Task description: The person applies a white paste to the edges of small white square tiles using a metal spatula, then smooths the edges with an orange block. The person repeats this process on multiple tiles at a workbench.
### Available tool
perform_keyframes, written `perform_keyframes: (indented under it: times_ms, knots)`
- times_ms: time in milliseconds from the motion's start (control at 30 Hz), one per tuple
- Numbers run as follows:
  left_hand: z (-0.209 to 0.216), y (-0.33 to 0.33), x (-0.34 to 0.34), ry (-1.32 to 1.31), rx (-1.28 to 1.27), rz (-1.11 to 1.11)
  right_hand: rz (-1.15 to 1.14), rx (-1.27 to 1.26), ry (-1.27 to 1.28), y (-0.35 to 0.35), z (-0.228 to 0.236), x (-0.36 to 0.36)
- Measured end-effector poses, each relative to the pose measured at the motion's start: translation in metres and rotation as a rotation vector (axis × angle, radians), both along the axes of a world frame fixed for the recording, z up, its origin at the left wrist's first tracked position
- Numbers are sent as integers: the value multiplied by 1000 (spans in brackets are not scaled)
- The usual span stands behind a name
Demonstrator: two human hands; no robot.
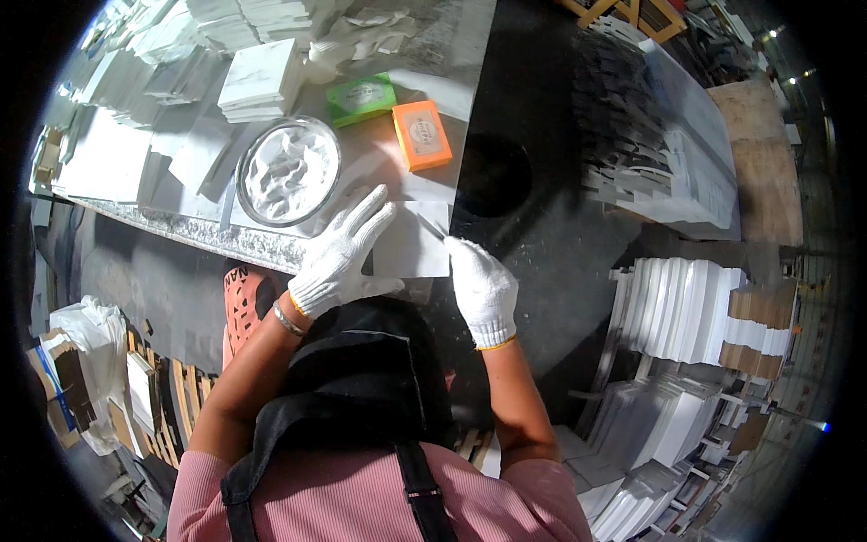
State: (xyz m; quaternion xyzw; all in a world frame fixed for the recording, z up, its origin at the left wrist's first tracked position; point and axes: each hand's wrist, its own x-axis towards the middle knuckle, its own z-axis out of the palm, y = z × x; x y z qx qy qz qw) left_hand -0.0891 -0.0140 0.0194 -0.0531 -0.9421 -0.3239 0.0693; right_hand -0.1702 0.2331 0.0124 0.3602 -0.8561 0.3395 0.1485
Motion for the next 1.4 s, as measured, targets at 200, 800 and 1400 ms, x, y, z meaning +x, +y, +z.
perform_keyframes:
  times_ms: [200, 800, 1400]
  knots:
    - [-4, 1, -2, 10, -15, -3, -54, 86, 6, 30, -15, 24]
    - [8, 106, 19, -285, 647, -809, -413, -561, -884, 63, 24, 9]
    - [-2, 8, 0, 30, -31, 77, 20, -151, -905, 30, 16, 1]
